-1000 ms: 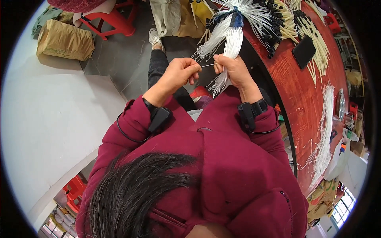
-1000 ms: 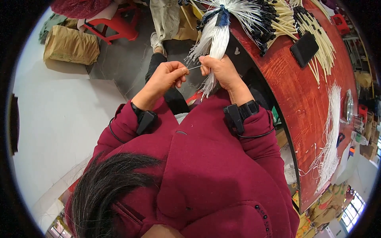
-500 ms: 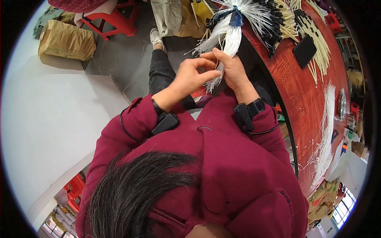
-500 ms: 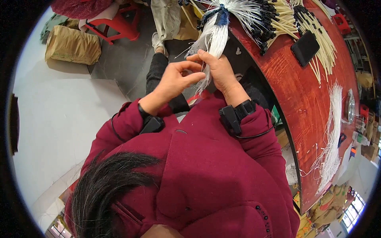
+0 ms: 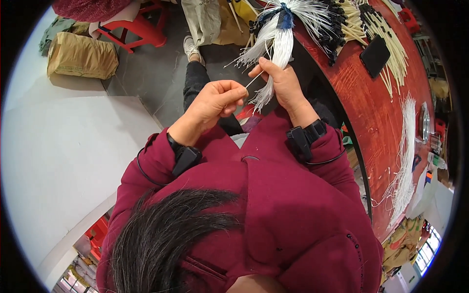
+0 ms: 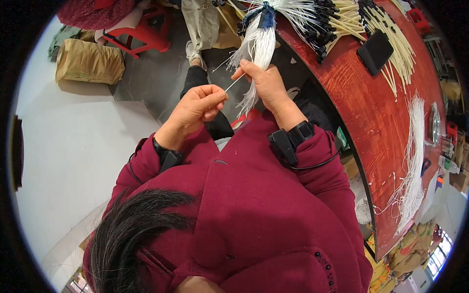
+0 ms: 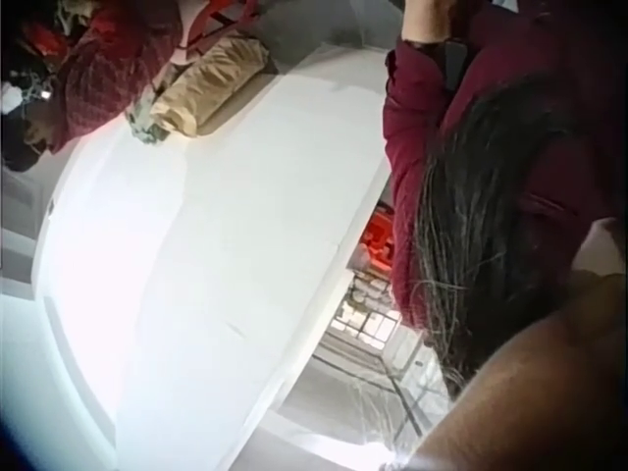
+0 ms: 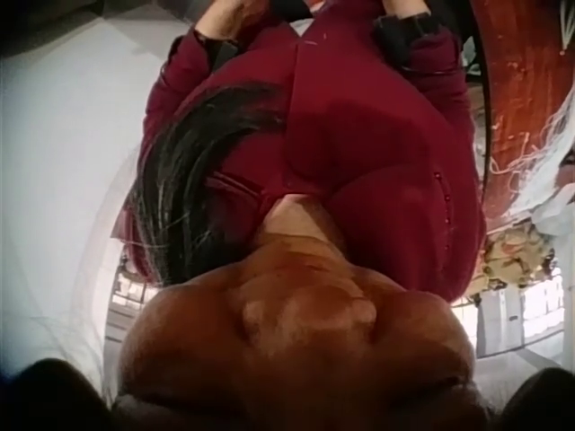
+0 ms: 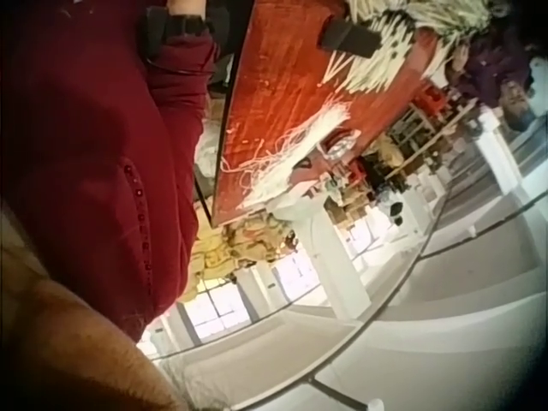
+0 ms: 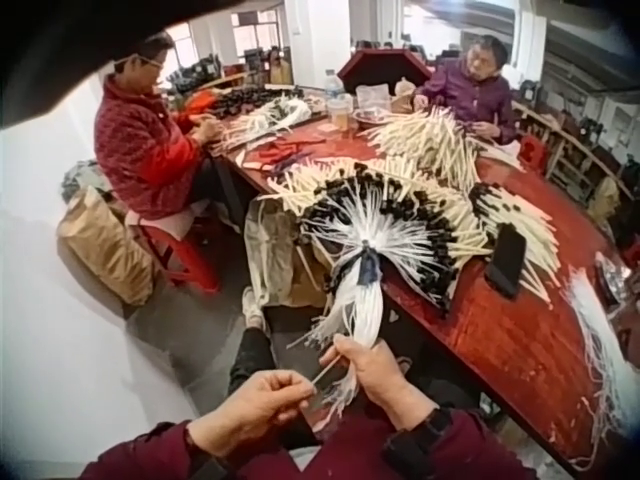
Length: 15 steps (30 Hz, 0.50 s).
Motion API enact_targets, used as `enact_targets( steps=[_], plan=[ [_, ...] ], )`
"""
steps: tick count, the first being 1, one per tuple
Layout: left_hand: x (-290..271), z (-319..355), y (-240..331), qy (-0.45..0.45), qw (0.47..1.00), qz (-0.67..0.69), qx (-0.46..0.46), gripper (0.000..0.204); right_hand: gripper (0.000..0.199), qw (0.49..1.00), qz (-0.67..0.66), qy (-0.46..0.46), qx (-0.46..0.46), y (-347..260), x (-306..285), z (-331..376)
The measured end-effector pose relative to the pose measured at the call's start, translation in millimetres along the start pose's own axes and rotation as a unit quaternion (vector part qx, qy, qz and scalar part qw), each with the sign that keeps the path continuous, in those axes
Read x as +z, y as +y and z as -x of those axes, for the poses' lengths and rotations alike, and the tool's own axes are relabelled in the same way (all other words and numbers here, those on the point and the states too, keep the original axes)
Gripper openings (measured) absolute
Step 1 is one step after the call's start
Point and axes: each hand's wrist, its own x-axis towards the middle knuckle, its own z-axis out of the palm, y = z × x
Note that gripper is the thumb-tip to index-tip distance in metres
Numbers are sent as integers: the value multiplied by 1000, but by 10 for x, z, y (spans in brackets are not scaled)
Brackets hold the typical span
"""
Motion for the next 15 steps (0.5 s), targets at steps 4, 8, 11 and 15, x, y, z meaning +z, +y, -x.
enact_targets(
  steps=[4, 8, 11, 15],
  plan=[
    [119, -102, 41, 6, 991, 18, 133, 13, 26, 998, -39, 37, 31, -30, 81, 51],
    [385, -374, 153, 64, 976, 56, 203, 11, 19, 997, -51, 51, 17, -60, 103, 64],
    [253, -576, 124, 81, 958, -52, 271, 11, 24, 997, -48, 55, 29, -2, 75, 47],
    [-5, -660, 10, 122, 872, -274, 387, 10, 26, 999, -23, 16, 24, 22, 16, 28]
  ],
)
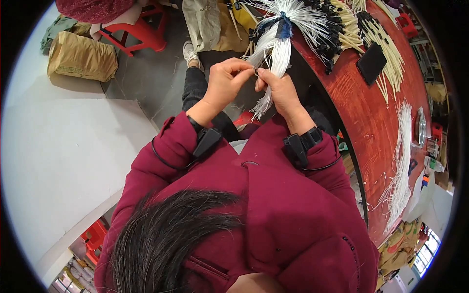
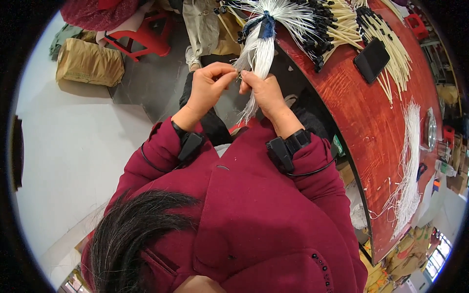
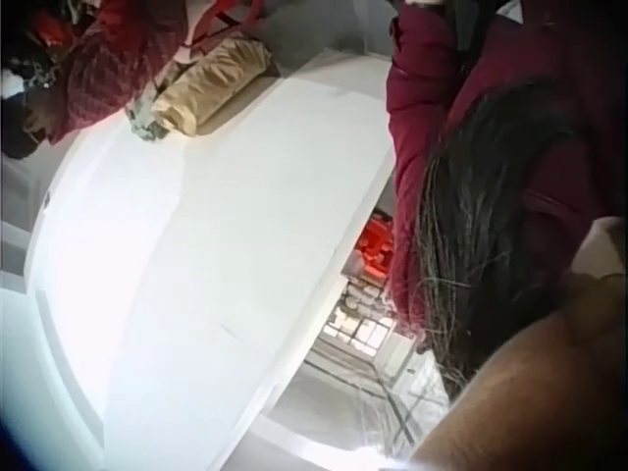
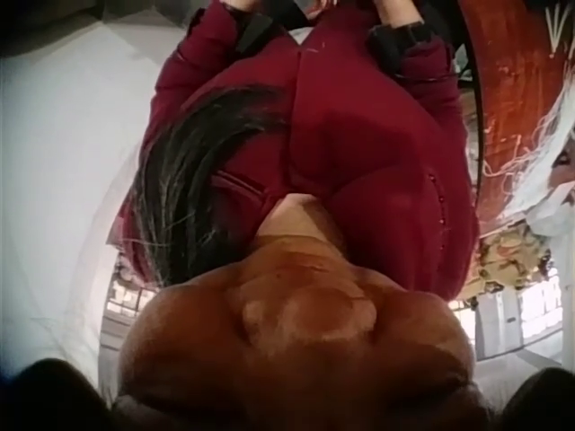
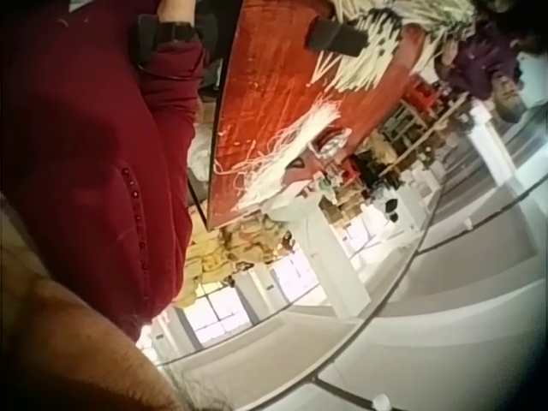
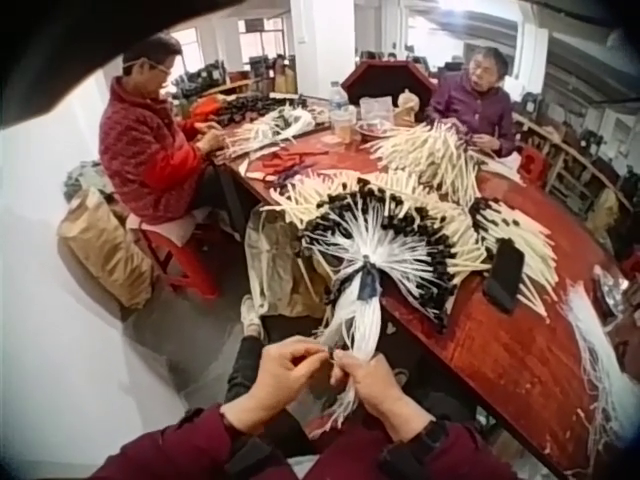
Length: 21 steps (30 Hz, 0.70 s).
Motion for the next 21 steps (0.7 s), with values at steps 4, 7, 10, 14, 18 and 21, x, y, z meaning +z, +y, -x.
enact_targets(
  steps=[4, 7, 10, 14, 18, 21],
  plan=[
    [-81, 65, -25, -34, 964, -220, 144, 11, 29, 1000, 21, 2, 10, -26, 24, -1],
    [-75, 41, 33, -54, 935, -301, 182, 11, 29, 1000, 23, -5, 16, -15, -8, -7],
    [-57, 15, 50, -70, 925, -330, 173, 11, 29, 999, 24, -11, 19, -50, -9, -6],
    [-14, 80, 30, -63, 977, -194, 63, 8, 28, 1000, 18, -16, 17, -69, 23, 18],
    [93, 123, 61, -16, 995, -93, -16, 8, 28, 1000, 18, -19, 10, -28, 12, -2],
    [62, 121, 51, -46, 992, -109, -41, 10, 28, 1000, 25, -16, 6, -33, 14, 17]
  ],
)
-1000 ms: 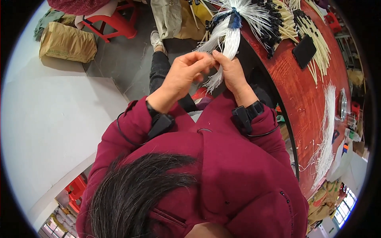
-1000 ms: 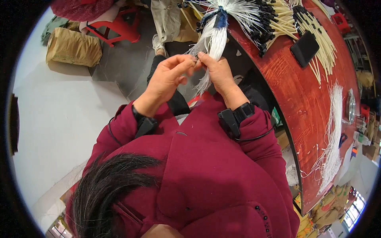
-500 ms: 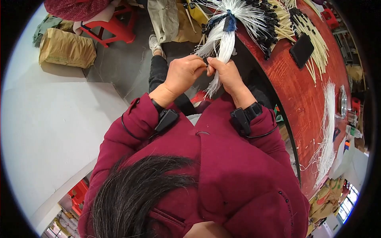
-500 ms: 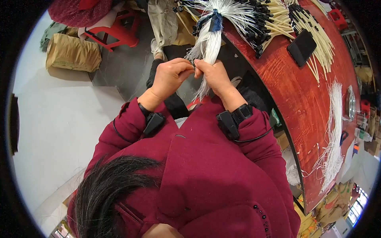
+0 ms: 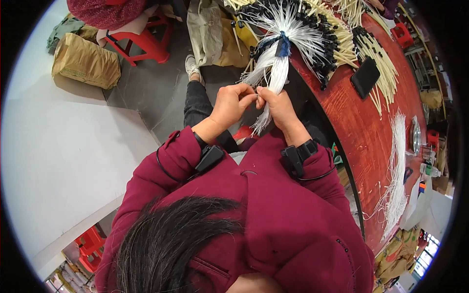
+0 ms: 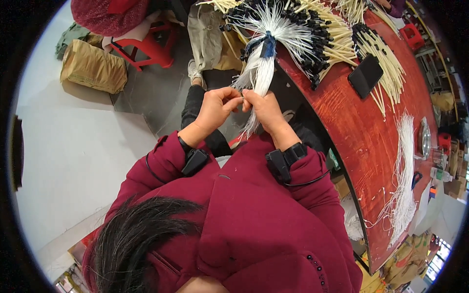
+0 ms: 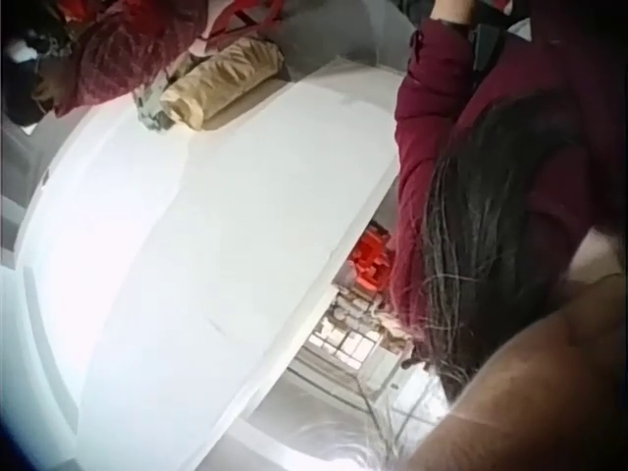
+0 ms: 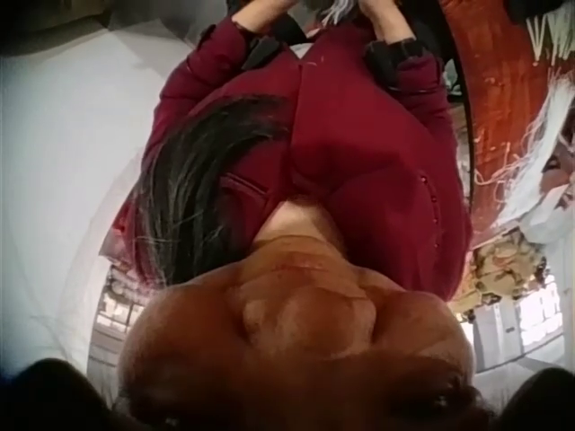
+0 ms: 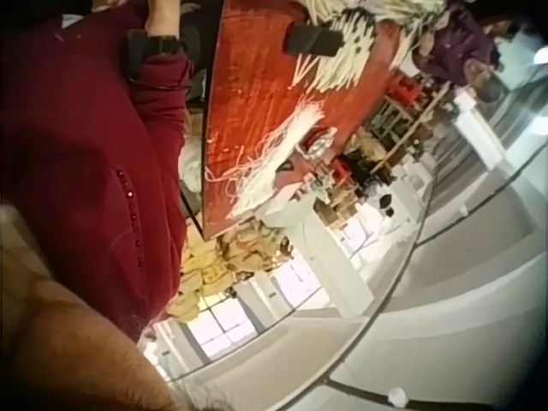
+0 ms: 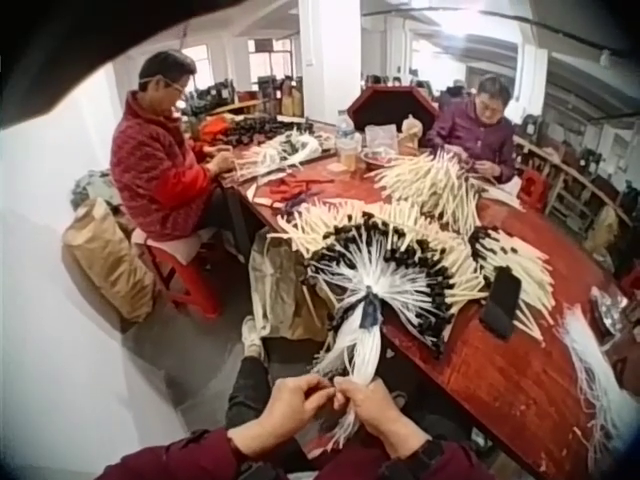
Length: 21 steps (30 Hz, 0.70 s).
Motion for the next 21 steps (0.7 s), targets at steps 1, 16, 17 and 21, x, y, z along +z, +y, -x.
enact_targets(
  steps=[1, 16, 17, 21],
  plan=[
    [-16, -12, 6, 2, 1000, 0, 3, 10, 29, 1000, 5, 8, 7, -17, 5, 7],
    [-162, 9, 1, -13, 895, 363, -259, 13, 32, 999, 34, 9, 12, -31, -32, -11],
    [-167, 25, -20, -12, 895, 363, -260, 13, 33, 999, 41, 6, 9, -40, -31, -9],
    [-212, 68, -18, 8, 866, 399, -300, 16, 33, 998, 55, -1, 7, -60, -34, -2]
  ],
)
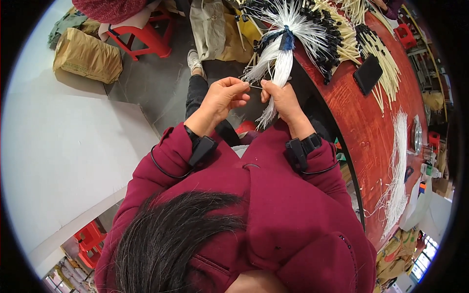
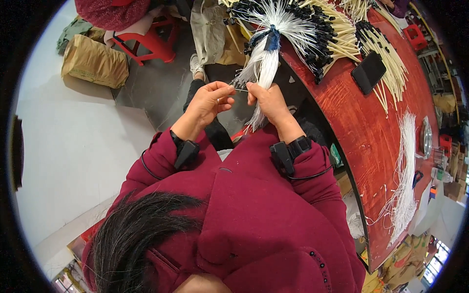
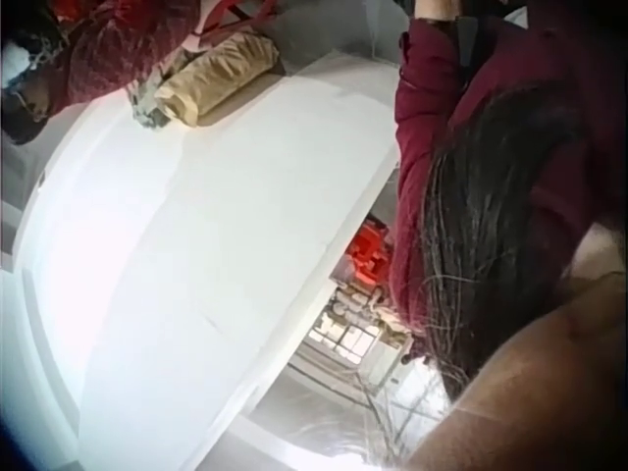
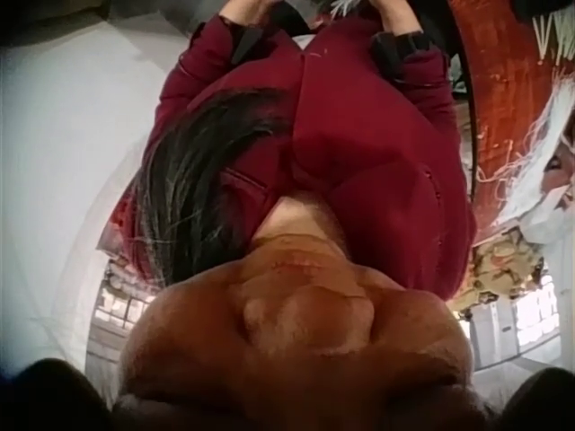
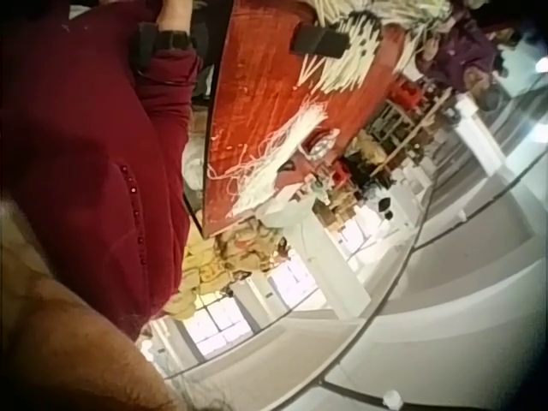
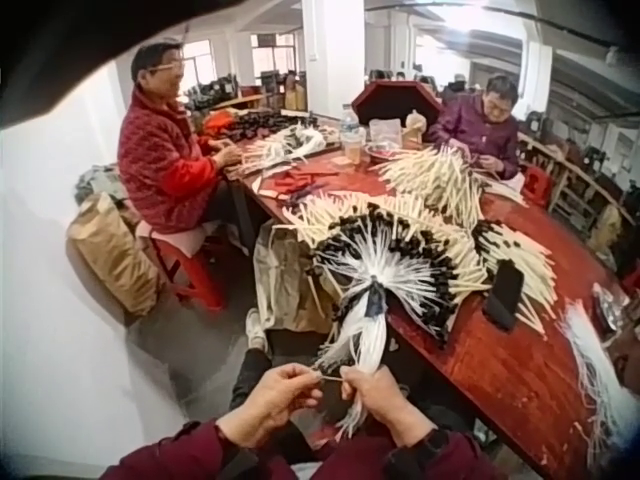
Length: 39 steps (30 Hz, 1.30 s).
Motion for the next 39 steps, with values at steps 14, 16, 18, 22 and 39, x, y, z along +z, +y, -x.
enact_targets(
  steps=[14, 16, 18, 22, 39],
  plan=[
    [-7, -43, 66, -73, 968, -241, 12, 25, 32, 1000, -13, -16, -3, 8, -28, 4],
    [-80, -71, 23, -85, 965, -249, -4, 24, 32, 1000, -10, -22, -2, -3, -40, 1],
    [-163, -65, -2, -82, 990, -57, -98, 24, 32, 999, -3, -35, 1, -20, -47, -2],
    [-180, -13, -43, -61, 985, 67, -150, 22, 32, 1000, 10, -25, 2, -18, -58, -5],
    [-175, 60, -31, -150, 970, 81, -175, 14, 30, 999, -4, -35, 3, -60, -76, 3]
  ],
)
